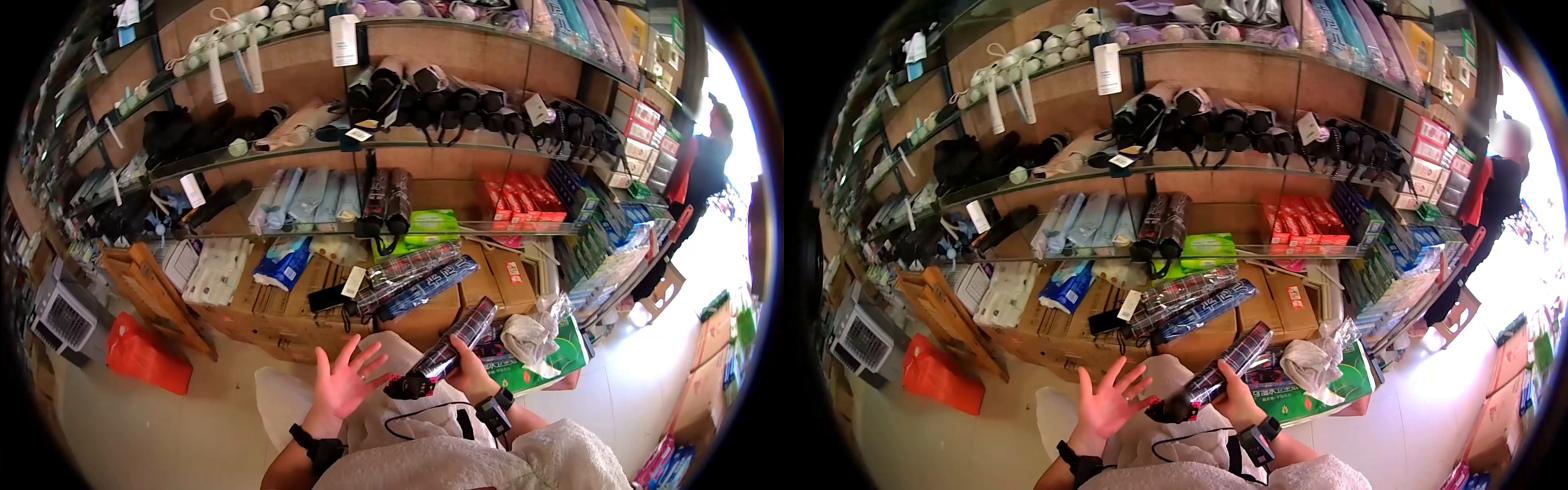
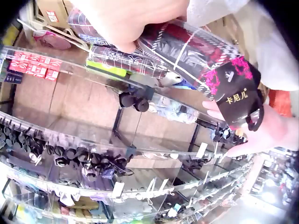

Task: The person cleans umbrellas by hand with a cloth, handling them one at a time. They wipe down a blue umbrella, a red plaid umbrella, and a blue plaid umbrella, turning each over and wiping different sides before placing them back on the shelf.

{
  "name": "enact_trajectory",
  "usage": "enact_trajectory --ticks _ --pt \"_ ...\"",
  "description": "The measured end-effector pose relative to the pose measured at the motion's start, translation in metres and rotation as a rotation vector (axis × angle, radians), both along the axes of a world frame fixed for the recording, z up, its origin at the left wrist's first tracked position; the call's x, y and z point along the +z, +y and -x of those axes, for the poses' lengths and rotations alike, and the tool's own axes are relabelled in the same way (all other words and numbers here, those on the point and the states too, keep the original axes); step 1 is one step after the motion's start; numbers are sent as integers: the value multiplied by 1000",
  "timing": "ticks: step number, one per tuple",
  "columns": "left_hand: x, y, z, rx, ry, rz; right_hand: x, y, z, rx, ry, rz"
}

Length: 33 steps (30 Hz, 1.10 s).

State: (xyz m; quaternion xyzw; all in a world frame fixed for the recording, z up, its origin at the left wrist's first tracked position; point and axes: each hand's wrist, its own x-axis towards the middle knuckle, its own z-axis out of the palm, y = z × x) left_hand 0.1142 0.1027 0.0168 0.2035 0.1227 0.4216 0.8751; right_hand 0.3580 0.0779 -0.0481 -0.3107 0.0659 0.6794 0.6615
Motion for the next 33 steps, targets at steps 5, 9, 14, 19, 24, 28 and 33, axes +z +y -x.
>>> enact_trajectory --ticks 5,9,14,19,24,28,33 --pt "-6 -4 5 9 37 -22 23 8 16 75 -59 -34" --pt "6 -13 5 58 52 14 38 5 22 79 -57 -32" --pt "2 -12 2 83 51 -26 23 4 22 86 -138 -55" --pt "5 -10 -1 65 79 -55 12 10 26 112 -92 -40" --pt "-4 -14 1 56 118 -65 1 7 29 150 -116 -37" --pt "-12 -16 2 42 119 -58 -7 6 30 146 -114 4" --pt "-21 -19 2 37 148 -66 -13 5 33 140 -105 69"
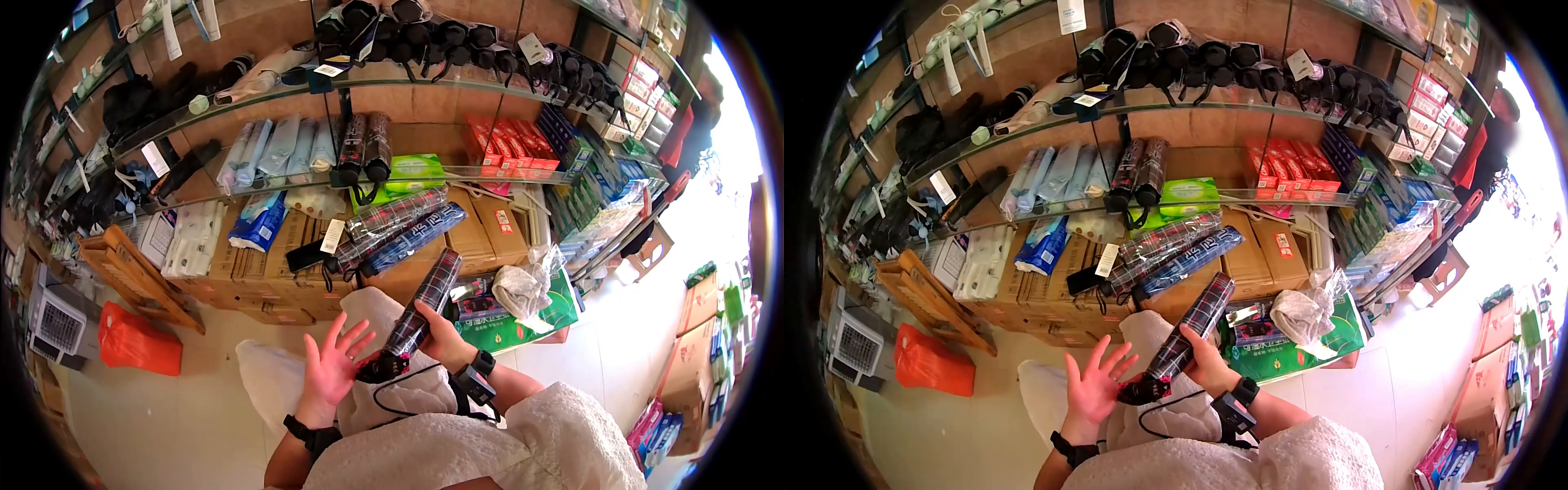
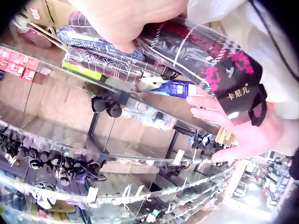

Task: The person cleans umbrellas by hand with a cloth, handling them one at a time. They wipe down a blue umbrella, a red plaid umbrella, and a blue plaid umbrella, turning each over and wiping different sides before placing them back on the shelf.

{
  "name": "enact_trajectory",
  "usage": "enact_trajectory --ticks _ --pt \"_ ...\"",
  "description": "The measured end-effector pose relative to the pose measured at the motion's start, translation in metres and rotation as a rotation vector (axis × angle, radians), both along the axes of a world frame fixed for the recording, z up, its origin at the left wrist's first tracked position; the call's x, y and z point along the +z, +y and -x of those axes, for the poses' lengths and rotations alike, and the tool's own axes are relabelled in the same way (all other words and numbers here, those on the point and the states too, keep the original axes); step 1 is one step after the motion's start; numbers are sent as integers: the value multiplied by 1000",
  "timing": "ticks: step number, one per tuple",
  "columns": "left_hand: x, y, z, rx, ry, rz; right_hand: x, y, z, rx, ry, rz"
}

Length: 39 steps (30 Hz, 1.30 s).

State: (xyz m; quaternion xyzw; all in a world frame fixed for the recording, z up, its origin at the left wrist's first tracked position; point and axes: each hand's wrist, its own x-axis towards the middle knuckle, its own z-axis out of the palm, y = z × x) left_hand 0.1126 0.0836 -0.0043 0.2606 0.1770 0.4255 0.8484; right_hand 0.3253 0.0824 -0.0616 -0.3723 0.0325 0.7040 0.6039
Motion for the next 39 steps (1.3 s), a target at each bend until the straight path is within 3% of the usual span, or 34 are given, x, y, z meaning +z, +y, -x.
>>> enact_trajectory --ticks 6,9,13,16,18,20,22,28,33,39 --pt "-9 -1 2 -35 61 89 3 -4 -1 -10 0 29" --pt "23 14 10 16 59 55 32 -3 -12 -34 4 -90" --pt "102 34 28 84 -109 -277 86 -4 -36 -170 -64 -188" --pt "124 48 36 104 -238 -630 112 -4 -45 -278 -203 -299" --pt "95 60 27 348 -241 -158 99 1 -50 -351 -251 -272" --pt "40 61 24 275 -215 102 71 5 -55 -278 -130 -231" --pt "12 43 17 188 -219 108 55 1 -45 -187 1 -164" --pt "-2 33 22 243 -199 168 12 1 -1 -119 -16 -77" --pt "-2 27 22 276 -154 255 15 13 15 -66 -36 -83" --pt "-46 17 16 207 -105 262 14 18 24 -63 -105 -28"
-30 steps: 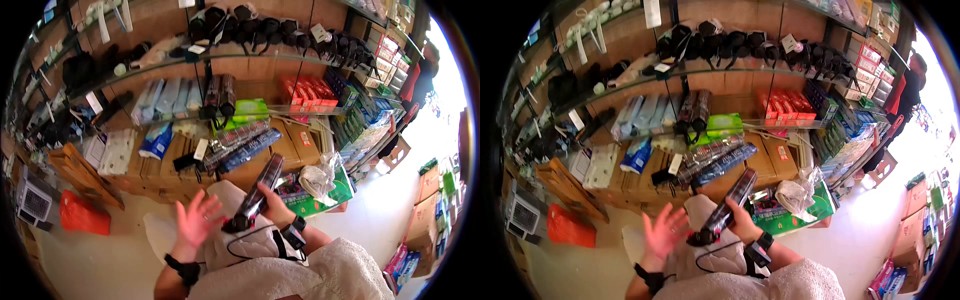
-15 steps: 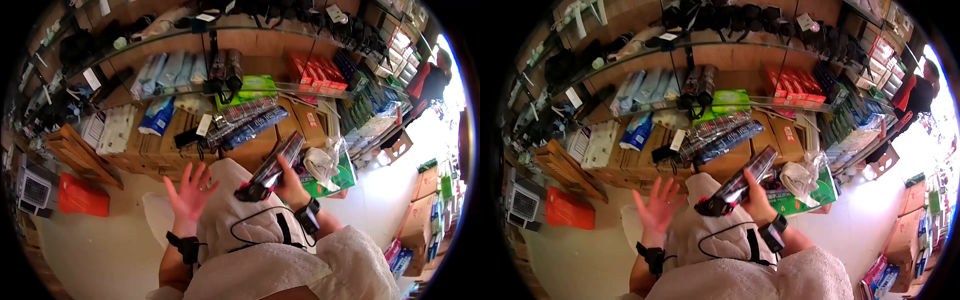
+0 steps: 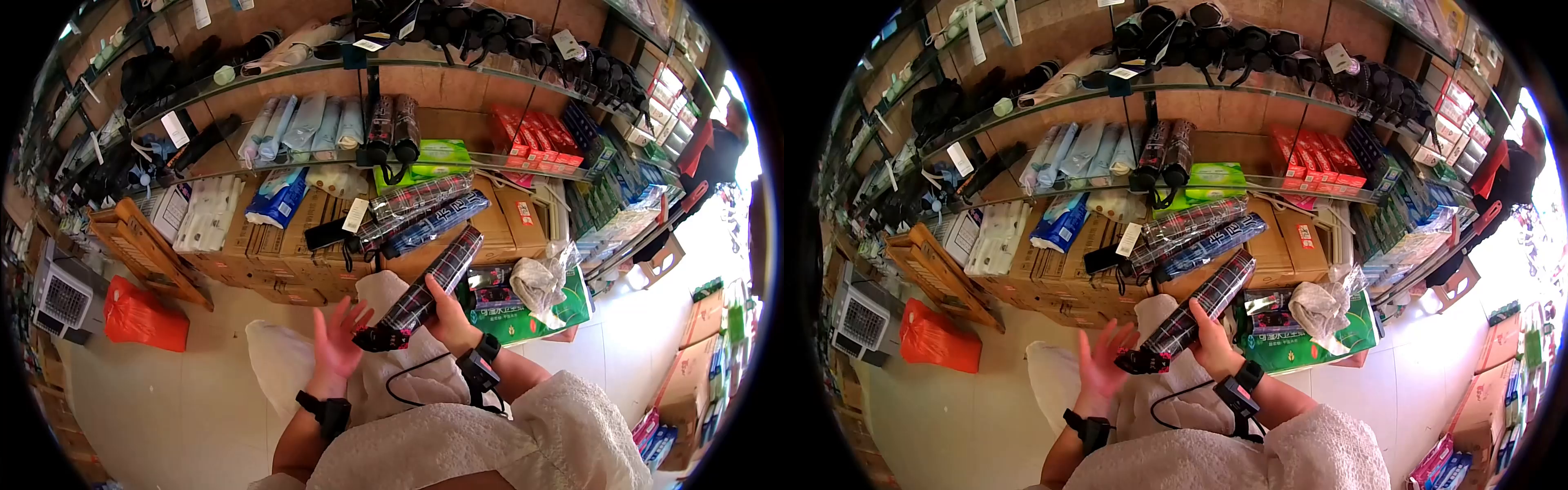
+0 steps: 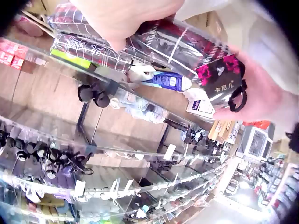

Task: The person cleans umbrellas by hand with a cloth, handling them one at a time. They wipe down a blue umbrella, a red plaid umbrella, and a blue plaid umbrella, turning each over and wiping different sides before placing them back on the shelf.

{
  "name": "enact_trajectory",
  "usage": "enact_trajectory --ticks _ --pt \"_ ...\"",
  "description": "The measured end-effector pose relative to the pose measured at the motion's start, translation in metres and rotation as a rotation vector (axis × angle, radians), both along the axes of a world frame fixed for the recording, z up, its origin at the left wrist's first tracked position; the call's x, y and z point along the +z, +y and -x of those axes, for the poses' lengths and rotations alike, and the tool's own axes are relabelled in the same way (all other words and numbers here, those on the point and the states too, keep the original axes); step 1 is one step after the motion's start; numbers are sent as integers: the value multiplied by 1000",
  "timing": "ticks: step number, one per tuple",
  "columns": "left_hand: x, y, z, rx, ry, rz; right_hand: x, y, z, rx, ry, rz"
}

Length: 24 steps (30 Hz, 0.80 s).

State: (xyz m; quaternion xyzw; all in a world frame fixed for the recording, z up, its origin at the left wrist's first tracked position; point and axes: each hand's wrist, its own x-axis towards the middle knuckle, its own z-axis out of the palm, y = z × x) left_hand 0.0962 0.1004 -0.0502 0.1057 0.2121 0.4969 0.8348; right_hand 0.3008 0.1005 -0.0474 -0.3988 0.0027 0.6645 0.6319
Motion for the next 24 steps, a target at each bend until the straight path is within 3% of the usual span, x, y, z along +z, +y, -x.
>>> enact_trajectory --ticks 5,7,9,11,13,15,18,22,24 --pt "-38 -8 -7 -167 40 144 -19 7 0 65 -11 -43" --pt "-22 -11 -10 -397 4 31 -21 6 1 82 -23 -14" --pt "-18 -16 -11 -399 31 78 -21 7 2 58 -72 -9" --pt "-9 -19 -14 -351 308 -22 -21 5 4 37 -82 -30" --pt "-13 -9 -18 -312 286 8 -6 8 2 32 -96 -81" --pt "-6 11 -23 -333 10 -40 -3 26 -7 20 -68 -176" --pt "8 38 -33 -247 133 -69 21 73 -21 -31 -83 -271" --pt "6 40 -26 -221 215 -121 10 118 -55 53 -205 -77" --pt "-9 24 -12 -283 225 -45 -2 121 -59 188 -516 37"
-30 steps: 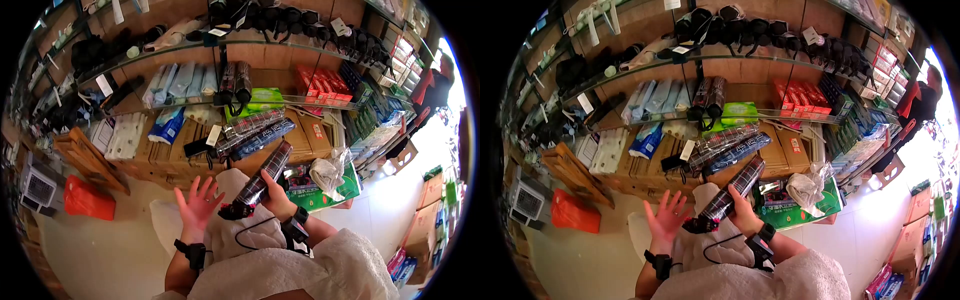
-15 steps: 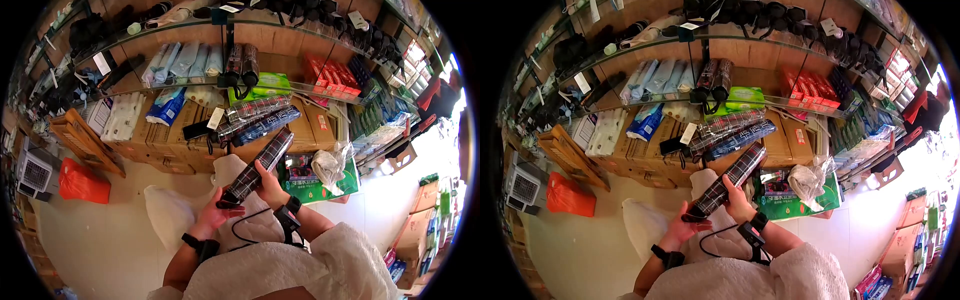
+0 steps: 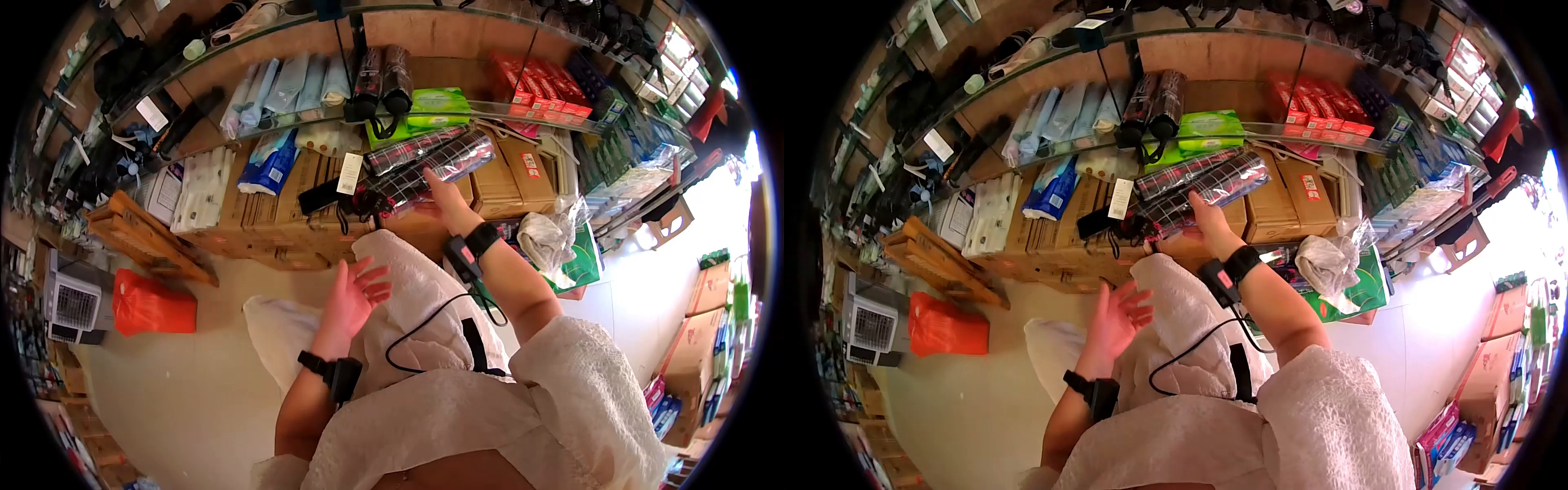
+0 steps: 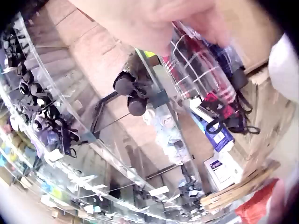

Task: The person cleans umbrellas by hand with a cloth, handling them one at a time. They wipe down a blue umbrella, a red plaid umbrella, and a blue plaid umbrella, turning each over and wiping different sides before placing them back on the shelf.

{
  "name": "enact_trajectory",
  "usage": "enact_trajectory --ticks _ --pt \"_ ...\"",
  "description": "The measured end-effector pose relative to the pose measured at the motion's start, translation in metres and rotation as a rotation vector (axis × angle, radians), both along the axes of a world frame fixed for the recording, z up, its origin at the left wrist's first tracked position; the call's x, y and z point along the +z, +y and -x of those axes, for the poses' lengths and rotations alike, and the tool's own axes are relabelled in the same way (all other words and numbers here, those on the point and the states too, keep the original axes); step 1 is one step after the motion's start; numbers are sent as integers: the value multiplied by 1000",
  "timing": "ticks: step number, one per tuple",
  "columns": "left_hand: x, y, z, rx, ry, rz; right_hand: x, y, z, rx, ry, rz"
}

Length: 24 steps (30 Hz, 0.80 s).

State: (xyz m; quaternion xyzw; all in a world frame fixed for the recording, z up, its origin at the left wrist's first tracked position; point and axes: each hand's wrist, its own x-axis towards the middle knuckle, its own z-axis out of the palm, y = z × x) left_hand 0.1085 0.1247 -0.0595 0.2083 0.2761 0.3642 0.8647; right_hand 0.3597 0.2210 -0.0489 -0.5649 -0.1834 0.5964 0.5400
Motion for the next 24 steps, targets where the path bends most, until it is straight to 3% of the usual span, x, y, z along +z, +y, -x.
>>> enact_trajectory --ticks 5,9,12,17,24 --pt "-13 -28 25 28 79 99 -33 11 -15 83 -122 -36" --pt "-9 -30 26 41 72 94 -20 26 -14 43 -102 -118" --pt "-13 -30 23 55 60 76 -17 33 -18 127 -519 24" --pt "-24 -36 20 39 105 114 -15 19 -25 204 -545 26" --pt "-22 -38 19 39 134 114 -24 18 -32 193 -375 50"
